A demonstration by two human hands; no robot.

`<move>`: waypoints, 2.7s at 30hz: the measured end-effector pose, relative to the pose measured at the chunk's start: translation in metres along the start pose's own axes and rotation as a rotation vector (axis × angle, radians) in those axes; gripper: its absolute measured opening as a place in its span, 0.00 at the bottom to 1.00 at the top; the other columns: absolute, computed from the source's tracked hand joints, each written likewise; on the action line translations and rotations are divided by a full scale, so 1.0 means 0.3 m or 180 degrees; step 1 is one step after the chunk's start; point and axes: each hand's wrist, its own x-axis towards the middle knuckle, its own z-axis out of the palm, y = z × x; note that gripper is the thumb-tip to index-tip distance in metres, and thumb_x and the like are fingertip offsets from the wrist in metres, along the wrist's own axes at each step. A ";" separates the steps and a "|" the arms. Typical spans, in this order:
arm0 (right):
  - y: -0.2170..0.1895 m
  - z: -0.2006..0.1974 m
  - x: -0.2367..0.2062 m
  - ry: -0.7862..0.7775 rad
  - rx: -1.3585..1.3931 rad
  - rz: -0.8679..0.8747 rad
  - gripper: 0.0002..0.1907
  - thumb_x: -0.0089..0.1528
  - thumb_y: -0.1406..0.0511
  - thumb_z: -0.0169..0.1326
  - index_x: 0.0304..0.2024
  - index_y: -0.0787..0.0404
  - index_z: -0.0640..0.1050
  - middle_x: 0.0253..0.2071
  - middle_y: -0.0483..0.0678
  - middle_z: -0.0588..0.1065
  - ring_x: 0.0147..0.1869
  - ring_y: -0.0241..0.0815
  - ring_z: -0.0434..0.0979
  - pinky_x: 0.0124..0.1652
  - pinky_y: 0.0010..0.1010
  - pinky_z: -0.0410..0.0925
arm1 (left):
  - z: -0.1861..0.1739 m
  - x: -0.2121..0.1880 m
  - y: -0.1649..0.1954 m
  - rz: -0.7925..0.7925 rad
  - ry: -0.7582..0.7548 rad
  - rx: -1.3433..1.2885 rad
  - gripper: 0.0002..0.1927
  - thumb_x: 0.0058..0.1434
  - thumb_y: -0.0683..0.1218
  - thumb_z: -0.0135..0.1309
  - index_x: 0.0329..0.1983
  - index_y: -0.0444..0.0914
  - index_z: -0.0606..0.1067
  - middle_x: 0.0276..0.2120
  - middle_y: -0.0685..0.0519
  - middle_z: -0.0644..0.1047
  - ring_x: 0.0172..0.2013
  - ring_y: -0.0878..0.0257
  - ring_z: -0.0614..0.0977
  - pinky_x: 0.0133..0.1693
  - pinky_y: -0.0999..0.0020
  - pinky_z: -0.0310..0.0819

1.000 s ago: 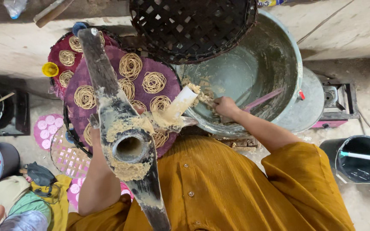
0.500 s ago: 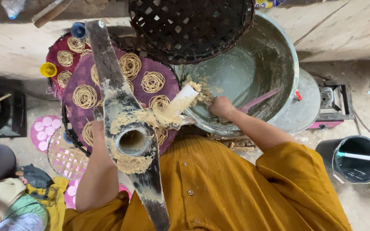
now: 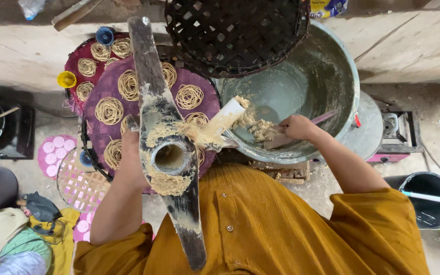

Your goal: The person fills a hand-held dough extruder press with dough from a large basin, then squeezes the press handles to extrude noodle strands onto a round tray, forming coiled noodle nests one at a time. They repeat the filling and pressing cycle, adding nests to the tray alongside already finished ones.

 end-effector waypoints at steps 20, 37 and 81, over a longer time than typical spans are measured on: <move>-0.069 0.007 -0.037 -0.0359 -0.0942 0.0522 0.19 0.67 0.50 0.52 0.57 0.43 0.81 0.43 0.50 0.83 0.43 0.45 0.85 0.46 0.39 0.77 | -0.010 0.003 0.042 0.0072 -0.0181 0.0992 0.19 0.48 0.44 0.71 0.44 0.35 0.82 0.39 0.53 0.85 0.37 0.68 0.86 0.41 0.71 0.81; -0.038 0.168 0.168 0.0351 -0.0204 -0.0116 0.22 0.58 0.58 0.59 0.55 0.52 0.81 0.45 0.56 0.81 0.50 0.56 0.81 0.53 0.43 0.71 | 0.007 0.030 0.089 0.0636 -0.0231 0.1094 0.21 0.52 0.47 0.69 0.48 0.36 0.81 0.43 0.52 0.84 0.40 0.63 0.87 0.45 0.69 0.82; 0.017 0.009 -0.008 -0.0588 0.1589 0.0367 0.18 0.60 0.63 0.57 0.51 0.60 0.84 0.25 0.48 0.78 0.24 0.39 0.71 0.24 0.34 0.64 | 0.003 -0.008 0.054 0.0452 -0.0155 0.1405 0.21 0.45 0.44 0.70 0.43 0.36 0.82 0.38 0.53 0.85 0.37 0.68 0.86 0.42 0.71 0.81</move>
